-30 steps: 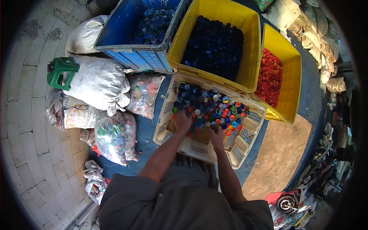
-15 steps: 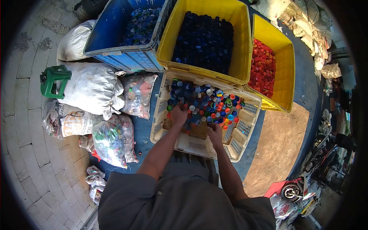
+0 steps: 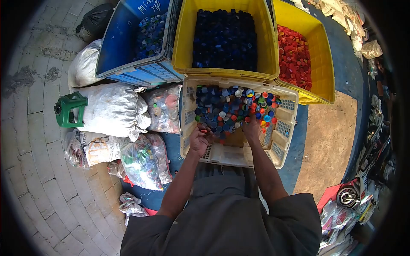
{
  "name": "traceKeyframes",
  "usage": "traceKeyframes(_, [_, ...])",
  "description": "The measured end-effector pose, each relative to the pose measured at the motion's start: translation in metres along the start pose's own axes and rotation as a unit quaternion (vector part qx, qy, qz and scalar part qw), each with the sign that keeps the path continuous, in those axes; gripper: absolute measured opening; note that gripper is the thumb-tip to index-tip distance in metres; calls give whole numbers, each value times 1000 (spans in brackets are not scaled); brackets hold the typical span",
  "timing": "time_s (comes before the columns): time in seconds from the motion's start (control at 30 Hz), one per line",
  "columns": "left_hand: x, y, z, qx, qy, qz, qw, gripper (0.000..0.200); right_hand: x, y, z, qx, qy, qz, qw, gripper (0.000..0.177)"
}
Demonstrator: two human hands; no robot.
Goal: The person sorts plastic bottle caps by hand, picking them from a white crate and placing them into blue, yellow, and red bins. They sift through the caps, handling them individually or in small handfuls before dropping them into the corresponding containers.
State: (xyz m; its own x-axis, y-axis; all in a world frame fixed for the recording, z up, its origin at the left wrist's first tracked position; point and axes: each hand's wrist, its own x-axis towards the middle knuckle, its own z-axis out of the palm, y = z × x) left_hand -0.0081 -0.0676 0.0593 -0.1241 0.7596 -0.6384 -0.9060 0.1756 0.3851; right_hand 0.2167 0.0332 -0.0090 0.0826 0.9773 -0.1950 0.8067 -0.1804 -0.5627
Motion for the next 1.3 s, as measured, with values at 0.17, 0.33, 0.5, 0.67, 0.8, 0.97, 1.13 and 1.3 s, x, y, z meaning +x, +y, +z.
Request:
traceKeyframes(0.17, [-4, 9, 0, 54, 47, -33, 997, 11, 8, -9, 3, -82, -63, 73, 992, 46])
traceKeyframes(0.33, [0, 9, 0, 121, 87, -36, 988, 19, 13, -2, 13, -71, -48, 66, 994, 40])
traceKeyframes(0.5, [11, -3, 4, 290, 123, -47, 948, 18, 11, -14, -15, 13, -45, 61, 997, 35])
traceKeyframes(0.67, [34, -24, -15, 551, 50, 7, 833, 15, 0, 1, -36, 485, -136, 187, 843, 30])
traceKeyframes(0.8, [50, -38, -33, 740, -80, -9, 668, 27, -26, 12, -55, 728, -116, 262, 623, 24])
traceKeyframes(0.97, [48, -51, -17, 854, -51, -98, 508, 42, -42, 28, -59, 699, -77, 283, 652, 23])
traceKeyframes(1.13, [46, -67, -2, 862, 16, -109, 495, 41, -54, 28, -73, 663, -26, 309, 681, 26])
traceKeyframes(1.3, [52, -87, 1, 871, 67, -131, 469, 39, -61, 38, -81, 653, 10, 318, 687, 25])
